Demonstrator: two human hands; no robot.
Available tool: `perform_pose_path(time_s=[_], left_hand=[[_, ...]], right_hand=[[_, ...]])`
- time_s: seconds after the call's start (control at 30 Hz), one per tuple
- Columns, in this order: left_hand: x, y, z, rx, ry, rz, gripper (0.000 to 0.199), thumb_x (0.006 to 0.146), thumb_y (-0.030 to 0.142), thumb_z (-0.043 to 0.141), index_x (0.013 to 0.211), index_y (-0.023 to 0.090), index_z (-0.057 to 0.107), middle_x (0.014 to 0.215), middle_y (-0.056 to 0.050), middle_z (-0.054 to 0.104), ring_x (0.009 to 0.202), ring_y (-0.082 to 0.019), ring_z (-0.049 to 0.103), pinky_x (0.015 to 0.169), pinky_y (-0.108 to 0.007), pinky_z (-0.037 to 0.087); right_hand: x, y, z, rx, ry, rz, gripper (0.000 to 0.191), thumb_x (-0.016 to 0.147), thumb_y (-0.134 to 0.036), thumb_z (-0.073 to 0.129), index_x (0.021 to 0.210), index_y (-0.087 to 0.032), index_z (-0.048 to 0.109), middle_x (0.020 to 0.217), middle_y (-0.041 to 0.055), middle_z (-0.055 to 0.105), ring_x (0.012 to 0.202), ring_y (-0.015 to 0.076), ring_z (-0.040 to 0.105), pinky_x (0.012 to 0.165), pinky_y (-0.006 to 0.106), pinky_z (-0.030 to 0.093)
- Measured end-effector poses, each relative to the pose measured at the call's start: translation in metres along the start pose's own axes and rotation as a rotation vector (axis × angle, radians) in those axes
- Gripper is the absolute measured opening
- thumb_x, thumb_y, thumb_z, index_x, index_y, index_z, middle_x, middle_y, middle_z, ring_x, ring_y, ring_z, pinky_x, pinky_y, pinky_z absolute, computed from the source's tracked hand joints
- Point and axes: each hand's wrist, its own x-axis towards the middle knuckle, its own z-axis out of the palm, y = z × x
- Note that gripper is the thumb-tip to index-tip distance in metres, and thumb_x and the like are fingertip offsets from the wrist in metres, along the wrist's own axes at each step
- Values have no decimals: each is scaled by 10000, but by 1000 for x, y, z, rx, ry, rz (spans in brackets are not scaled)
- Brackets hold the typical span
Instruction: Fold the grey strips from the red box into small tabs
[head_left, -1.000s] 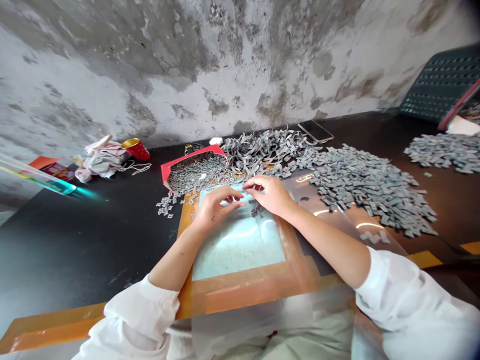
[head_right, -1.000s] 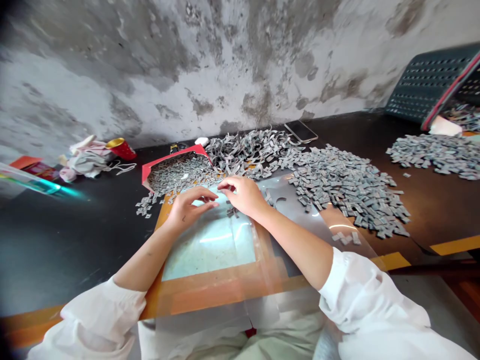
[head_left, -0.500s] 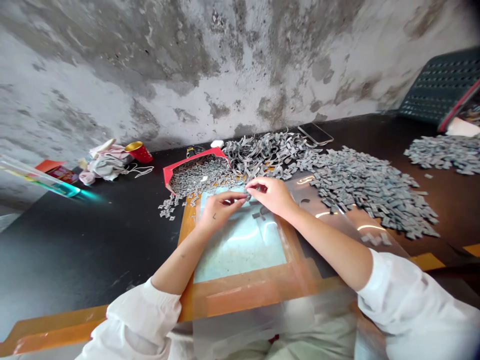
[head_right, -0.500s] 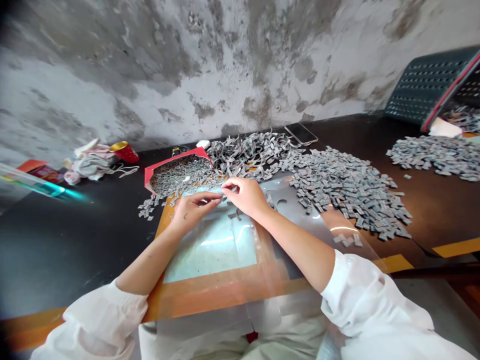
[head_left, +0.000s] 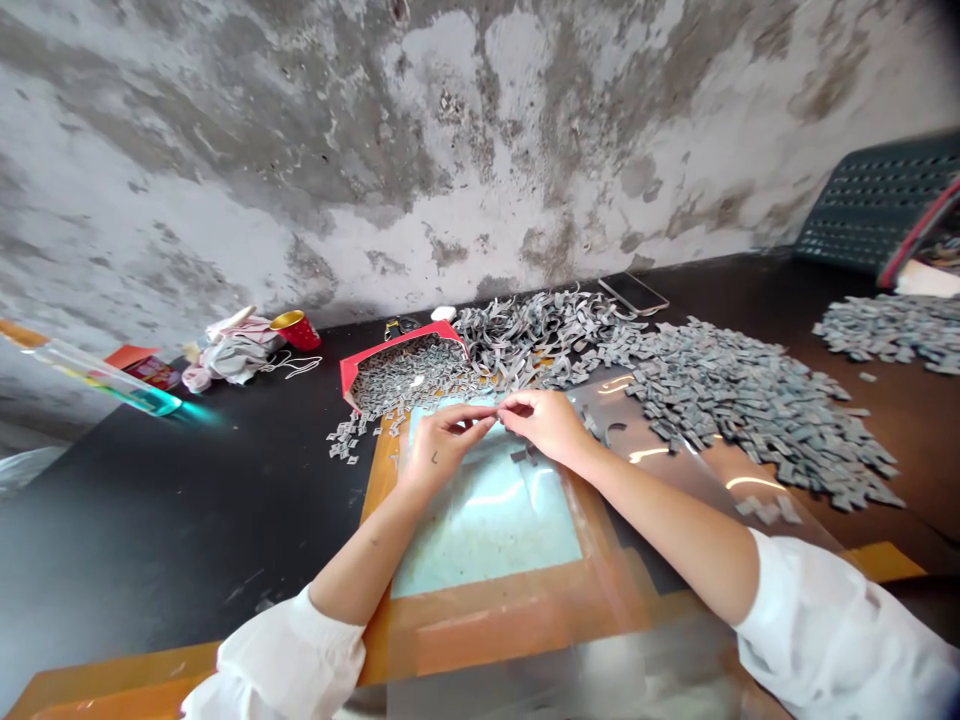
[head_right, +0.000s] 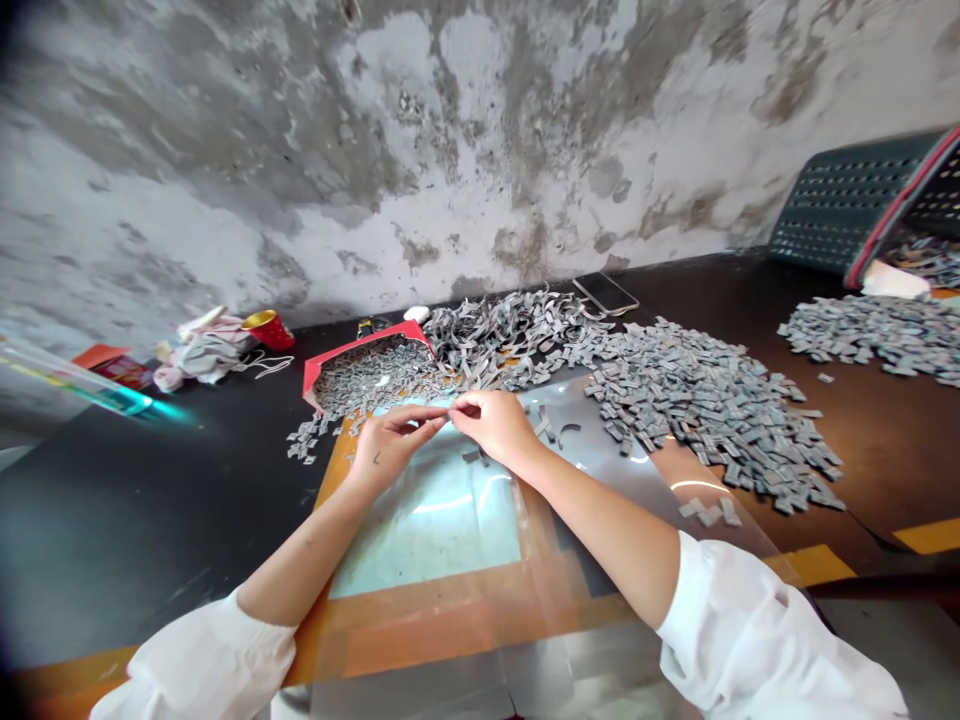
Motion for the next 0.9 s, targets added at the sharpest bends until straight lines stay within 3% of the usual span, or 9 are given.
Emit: perform_pose_path(time_s=[0.13, 0.23, 0.33, 0.53, 0.77, 0.9], left_hand=[[0, 2, -2, 119, 12, 208, 220, 813, 379, 666, 971, 236, 720, 921, -42, 707, 798, -163, 621, 645, -252, 480], [-1, 1, -5, 246, 70, 365, 187, 820, 330, 668, 968, 223, 704, 941, -47, 699, 857, -176, 617, 718, -278, 484], [-2, 1, -8, 321, 80, 412, 163, 837, 289, 650, 981, 227, 695, 942, -41, 701, 853, -173, 624, 779, -298, 480], [0, 0, -9, 228, 59, 310, 156, 815, 318, 670, 934, 218, 684, 926, -29, 698, 811, -159, 630, 750, -278, 499], [0, -1, -8, 172, 20, 188, 180, 807, 367, 672, 921, 230, 694, 912, -25, 691, 826, -165, 630, 782, -297, 500], [2, -3, -3, -124, -17, 34, 277, 745, 333, 736, 964, 195, 636, 891, -41, 659, 828, -164, 628, 783, -302, 514]], right_hand=[[-2, -4, 5, -16, -12, -58, 139, 873, -266, 512, 818, -182, 608, 768, 9, 667, 635, 109, 602, 613, 221, 422], [-4, -5, 8, 41, -71, -18, 156, 911, -307, 453, 859, -194, 547, 756, 3, 632, 584, 105, 582, 556, 215, 414], [-5, -7, 7, 37, -101, -10, 149, 926, -308, 431, 874, -201, 521, 731, -5, 613, 580, 106, 571, 564, 219, 410], [-3, -10, -1, -173, 0, -146, 98, 893, -232, 491, 844, -184, 561, 824, 22, 627, 729, 128, 566, 667, 247, 396], [0, -7, 0, 140, -65, -16, 165, 850, -305, 570, 964, -199, 623, 928, 23, 683, 802, 132, 627, 717, 245, 462], [3, -1, 2, 255, -88, 30, 139, 824, -295, 594, 888, -182, 642, 813, 16, 678, 724, 126, 626, 687, 244, 473]])
